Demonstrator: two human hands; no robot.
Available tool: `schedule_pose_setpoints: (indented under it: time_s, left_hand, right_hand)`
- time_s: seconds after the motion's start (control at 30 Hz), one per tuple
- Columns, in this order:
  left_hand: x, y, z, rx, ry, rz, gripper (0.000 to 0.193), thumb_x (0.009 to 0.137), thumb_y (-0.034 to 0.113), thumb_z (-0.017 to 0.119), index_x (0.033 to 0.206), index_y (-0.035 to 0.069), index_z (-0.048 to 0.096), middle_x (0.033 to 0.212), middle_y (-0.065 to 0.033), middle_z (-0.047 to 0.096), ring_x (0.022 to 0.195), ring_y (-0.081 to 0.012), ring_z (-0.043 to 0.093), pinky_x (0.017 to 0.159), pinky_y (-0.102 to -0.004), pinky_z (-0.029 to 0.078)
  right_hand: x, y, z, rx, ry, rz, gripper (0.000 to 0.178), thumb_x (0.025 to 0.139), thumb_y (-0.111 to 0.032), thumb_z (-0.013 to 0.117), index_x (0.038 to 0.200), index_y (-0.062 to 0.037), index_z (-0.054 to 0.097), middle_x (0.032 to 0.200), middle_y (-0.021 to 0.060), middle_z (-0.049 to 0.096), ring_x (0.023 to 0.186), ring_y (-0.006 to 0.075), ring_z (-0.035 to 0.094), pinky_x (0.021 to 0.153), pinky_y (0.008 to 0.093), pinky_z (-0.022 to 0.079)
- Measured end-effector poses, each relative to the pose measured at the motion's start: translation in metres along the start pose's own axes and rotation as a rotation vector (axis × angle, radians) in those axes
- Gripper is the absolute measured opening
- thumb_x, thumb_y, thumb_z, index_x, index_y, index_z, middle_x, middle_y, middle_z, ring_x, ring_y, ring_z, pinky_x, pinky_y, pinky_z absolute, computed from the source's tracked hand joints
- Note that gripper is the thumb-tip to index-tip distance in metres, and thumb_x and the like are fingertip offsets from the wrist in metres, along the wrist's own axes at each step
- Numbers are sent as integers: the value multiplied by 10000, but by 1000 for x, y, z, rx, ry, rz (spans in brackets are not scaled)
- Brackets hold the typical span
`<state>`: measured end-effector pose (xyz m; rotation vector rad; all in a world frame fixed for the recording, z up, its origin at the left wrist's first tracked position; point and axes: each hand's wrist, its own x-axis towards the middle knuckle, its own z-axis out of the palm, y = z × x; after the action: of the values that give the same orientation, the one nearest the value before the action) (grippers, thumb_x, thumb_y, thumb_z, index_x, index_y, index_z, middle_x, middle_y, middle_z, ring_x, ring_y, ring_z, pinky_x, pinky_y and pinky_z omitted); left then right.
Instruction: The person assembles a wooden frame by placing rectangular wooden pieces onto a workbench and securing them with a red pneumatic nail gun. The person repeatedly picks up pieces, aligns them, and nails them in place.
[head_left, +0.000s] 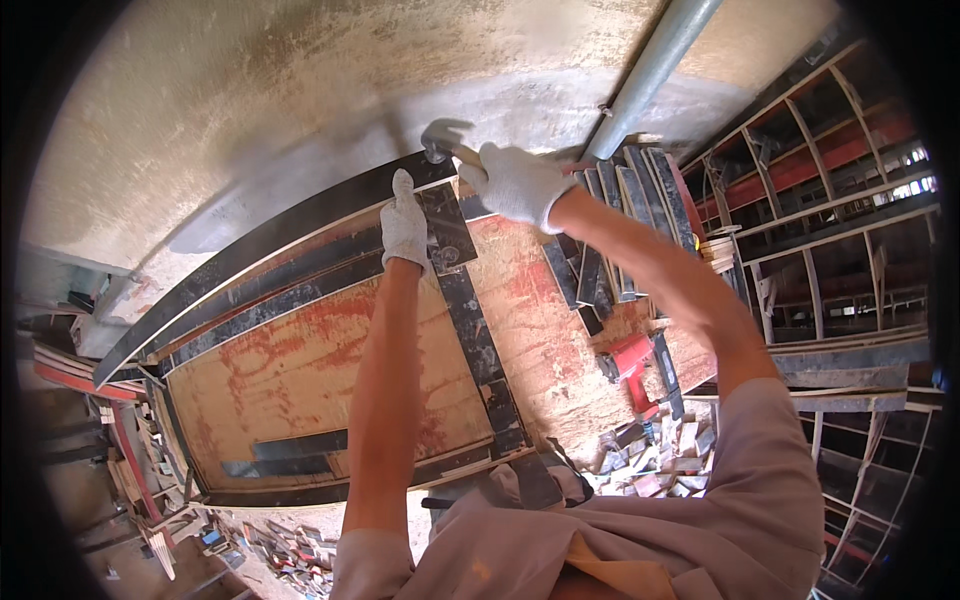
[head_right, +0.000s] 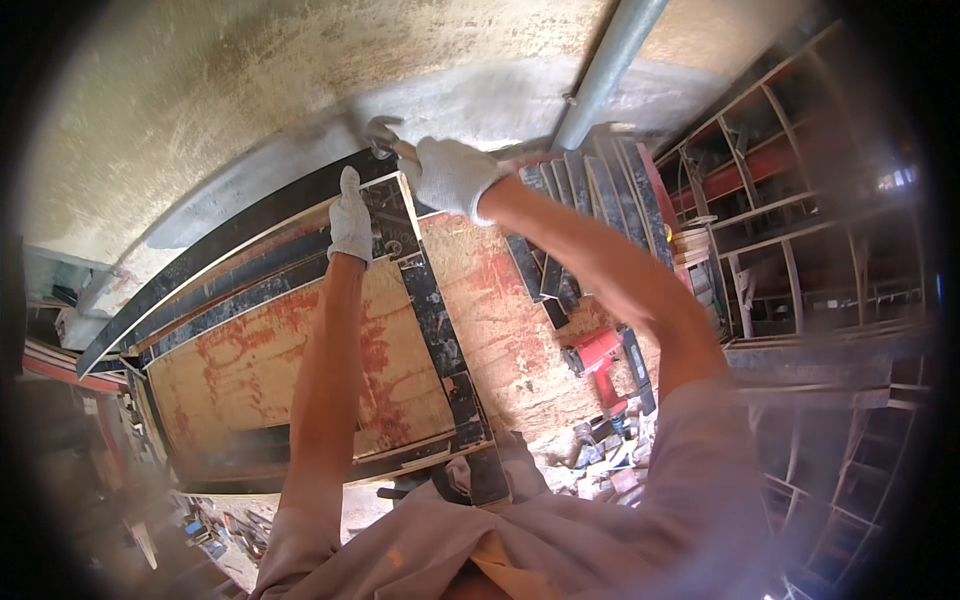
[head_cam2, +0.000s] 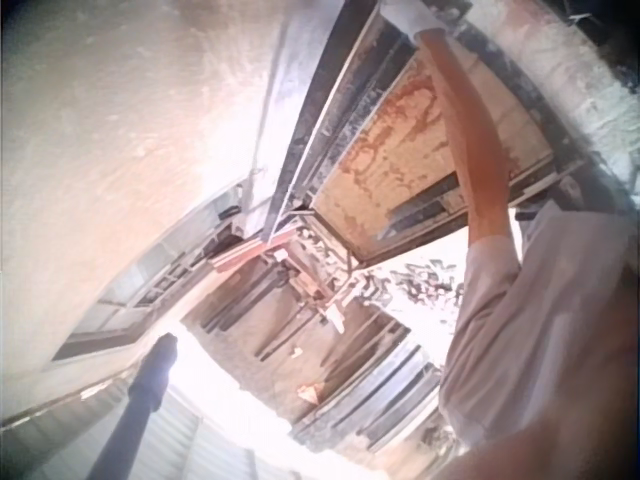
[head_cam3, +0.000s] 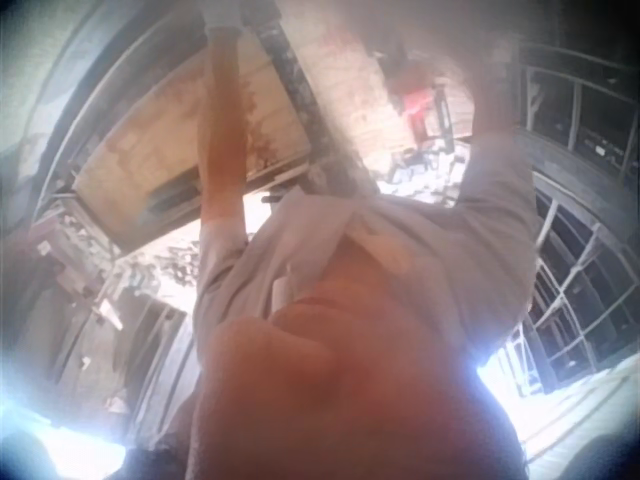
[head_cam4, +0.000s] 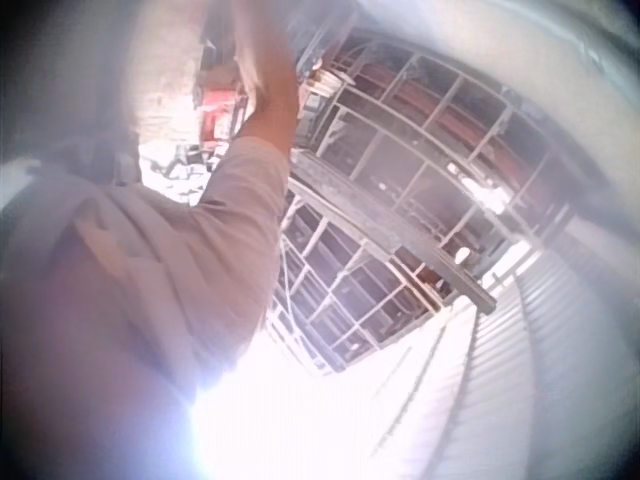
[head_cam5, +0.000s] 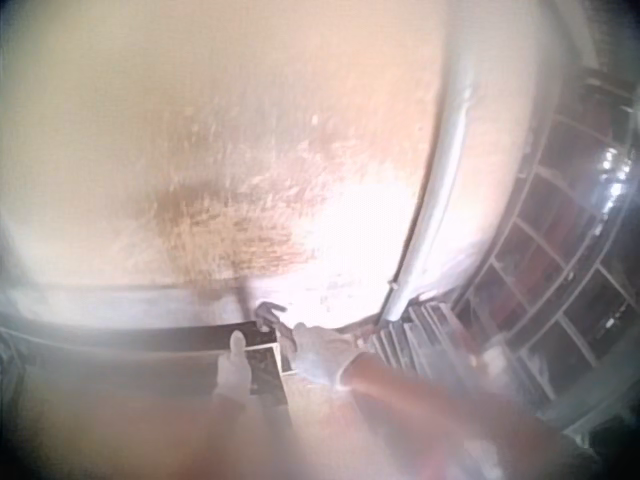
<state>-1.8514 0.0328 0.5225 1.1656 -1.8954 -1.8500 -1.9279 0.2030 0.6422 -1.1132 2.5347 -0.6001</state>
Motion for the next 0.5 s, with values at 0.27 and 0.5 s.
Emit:
schedule_pose_setpoints:
  time_s: [0.27,0.5]
  left_hand:
    - [10,-15,-10,-91,-72,5,844,905,807,439,852,-8,650,688,-70,594,577,-188,603,536,-340,536]
    - [-61,-70,-33,-315,-278,-77,678,968,685,499,955,32,680,818,-32,649,695,-139,640,589,-291,526]
  right_hand:
    - [-95,21,65,133,399,50,415,1057,-362,492,943,25,592,590,165,583,498,286,599,500,411,501]
    - [-227,126,260,192,131,583,401,922,-377,638,1076,-14,568,1000,256,655,964,441,634,847,538,494]
